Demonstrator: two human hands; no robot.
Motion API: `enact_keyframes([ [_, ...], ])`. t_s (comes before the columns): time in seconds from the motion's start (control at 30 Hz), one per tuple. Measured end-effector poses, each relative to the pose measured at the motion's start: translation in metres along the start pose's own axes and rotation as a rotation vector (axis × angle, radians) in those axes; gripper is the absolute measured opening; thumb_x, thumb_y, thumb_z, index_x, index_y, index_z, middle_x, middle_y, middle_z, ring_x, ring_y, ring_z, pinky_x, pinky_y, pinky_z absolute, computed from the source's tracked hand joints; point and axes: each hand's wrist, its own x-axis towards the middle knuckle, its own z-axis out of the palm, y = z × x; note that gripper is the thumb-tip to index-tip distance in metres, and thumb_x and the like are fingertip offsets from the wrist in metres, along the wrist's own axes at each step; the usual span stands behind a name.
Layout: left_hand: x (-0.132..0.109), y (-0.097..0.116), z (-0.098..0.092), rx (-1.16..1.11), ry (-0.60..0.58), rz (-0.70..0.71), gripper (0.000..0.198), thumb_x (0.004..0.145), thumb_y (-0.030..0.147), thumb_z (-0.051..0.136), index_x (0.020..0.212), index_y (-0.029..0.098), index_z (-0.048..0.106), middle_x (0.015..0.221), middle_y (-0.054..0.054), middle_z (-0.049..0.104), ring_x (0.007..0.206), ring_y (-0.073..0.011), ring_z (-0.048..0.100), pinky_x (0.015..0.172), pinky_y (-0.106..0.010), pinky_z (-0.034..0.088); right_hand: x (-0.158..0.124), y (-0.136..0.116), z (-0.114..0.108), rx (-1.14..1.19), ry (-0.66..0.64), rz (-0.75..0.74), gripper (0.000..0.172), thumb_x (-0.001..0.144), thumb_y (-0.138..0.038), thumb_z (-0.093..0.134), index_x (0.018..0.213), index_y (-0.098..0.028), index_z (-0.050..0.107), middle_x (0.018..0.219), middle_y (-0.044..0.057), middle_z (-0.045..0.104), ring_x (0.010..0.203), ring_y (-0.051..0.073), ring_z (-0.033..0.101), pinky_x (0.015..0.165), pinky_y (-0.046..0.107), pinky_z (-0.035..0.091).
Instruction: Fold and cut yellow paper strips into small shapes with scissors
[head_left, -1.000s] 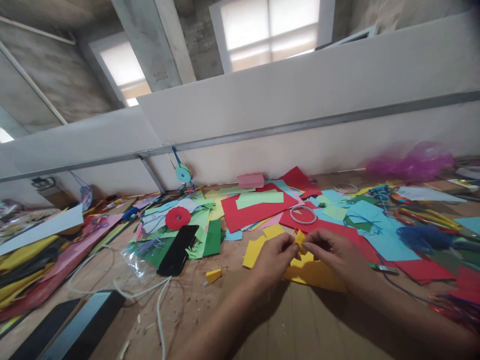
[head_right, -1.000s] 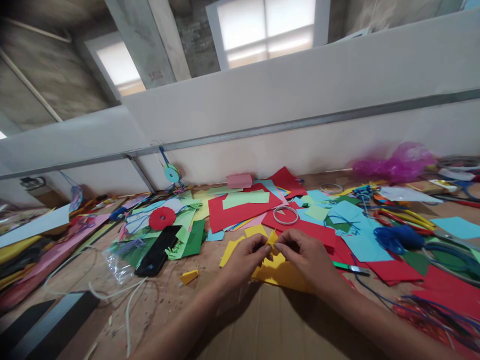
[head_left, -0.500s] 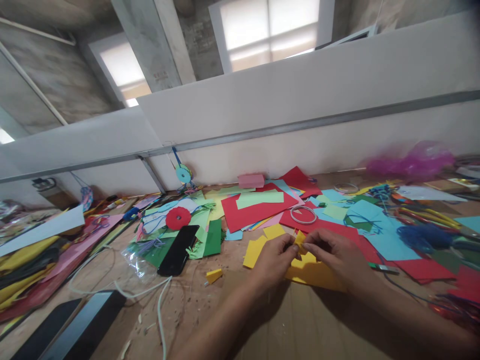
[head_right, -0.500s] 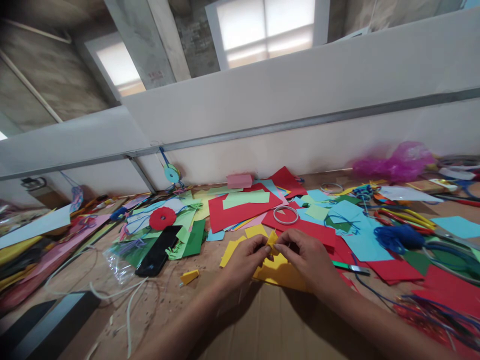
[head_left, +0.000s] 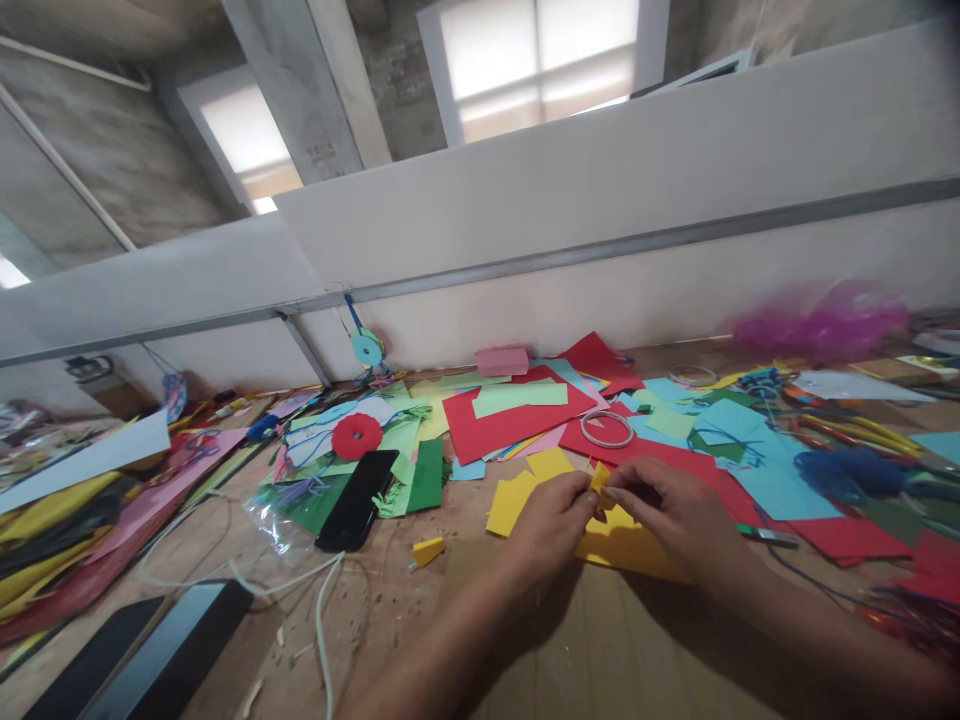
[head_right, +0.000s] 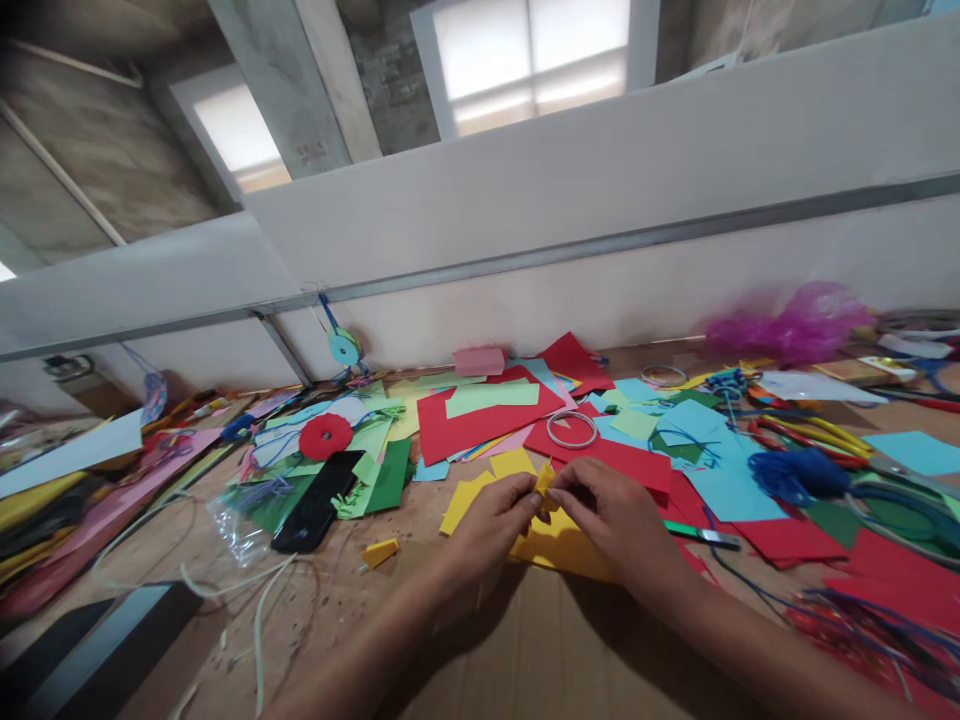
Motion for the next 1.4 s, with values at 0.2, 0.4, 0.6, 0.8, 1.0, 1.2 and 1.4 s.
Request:
enact_keyframes([
  [0.2, 0.0, 0.004, 0.0, 0.03, 0.0, -0.009, 0.017, 0.085, 0.026, 0.044, 0.077, 0.019, 0.057, 0.083, -0.003, 0.063, 0.082, -0.0181, 0.056, 0.069, -0.026, 0.038, -0.001, -0.004, -0.002, -0.026, 0.002, -0.01, 0.017, 0.09, -0.036, 0.055, 0.078, -0.025, 0.06, 0.076, 0.002, 0.066, 0.069, 0.021, 0.061, 0.062, 0.031, 0.045],
  [0.4, 0.001, 0.002, 0.001, -0.025, 0.012, -0.026, 0.029, 0.09, 0.039, 0.044, 0.076, 0.019, 0.059, 0.079, -0.004, 0.064, 0.075, -0.0171, 0.055, 0.066, -0.026, 0.037, 0.001, -0.007, -0.003, 0.034, 0.002, 0.019, 0.019, 0.088, -0.04, 0.057, 0.076, -0.025, 0.06, 0.075, 0.001, 0.066, 0.068, 0.021, 0.061, 0.062, 0.031, 0.045],
  [0.6, 0.004, -0.002, 0.002, -0.158, 0.089, -0.074, 0.029, 0.09, 0.041, 0.046, 0.078, 0.018, 0.059, 0.076, -0.003, 0.063, 0.064, -0.0138, 0.05, 0.061, -0.025, 0.036, 0.007, -0.001, -0.005, 0.268, -0.036, 0.144, 0.025, 0.086, -0.049, 0.06, 0.086, -0.024, 0.059, 0.079, 0.001, 0.063, 0.07, 0.018, 0.057, 0.06, 0.027, 0.046],
  [0.8, 0.003, -0.005, 0.001, -0.105, 0.052, -0.047, 0.032, 0.091, 0.043, 0.043, 0.08, 0.019, 0.06, 0.08, -0.003, 0.064, 0.069, -0.0149, 0.052, 0.063, -0.025, 0.036, 0.009, -0.004, -0.006, 0.397, -0.096, 0.222, 0.03, 0.08, -0.052, 0.065, 0.075, -0.022, 0.062, 0.072, 0.0, 0.061, 0.068, 0.017, 0.057, 0.055, 0.024, 0.048],
  [1.0, 0.001, -0.007, -0.001, 0.077, 0.051, 0.027, 0.037, 0.094, 0.045, 0.039, 0.078, 0.02, 0.06, 0.08, -0.003, 0.063, 0.076, -0.0176, 0.054, 0.065, -0.026, 0.036, 0.008, -0.009, -0.007, 0.368, -0.057, 0.234, 0.033, 0.078, -0.053, 0.065, 0.067, -0.023, 0.061, 0.063, -0.002, 0.056, 0.06, 0.015, 0.053, 0.052, 0.024, 0.047],
  [1.2, 0.002, -0.008, 0.002, -0.034, 0.054, -0.031, 0.038, 0.092, 0.047, 0.042, 0.076, 0.019, 0.061, 0.077, -0.003, 0.063, 0.072, -0.016, 0.053, 0.063, -0.025, 0.036, 0.008, -0.014, -0.009, 0.39, -0.058, 0.234, 0.034, 0.08, -0.054, 0.063, 0.066, -0.023, 0.06, 0.062, -0.003, 0.057, 0.055, 0.014, 0.053, 0.053, 0.025, 0.044],
  [1.4, 0.006, -0.009, 0.009, -0.353, 0.185, -0.117, 0.04, 0.086, 0.055, 0.047, 0.073, 0.018, 0.057, 0.065, -0.002, 0.056, 0.056, -0.0119, 0.043, 0.055, -0.024, 0.034, 0.008, -0.01, -0.007, 0.435, -0.076, 0.215, 0.028, 0.082, -0.051, 0.064, 0.082, -0.023, 0.062, 0.075, 0.0, 0.062, 0.068, 0.017, 0.058, 0.059, 0.026, 0.046],
])
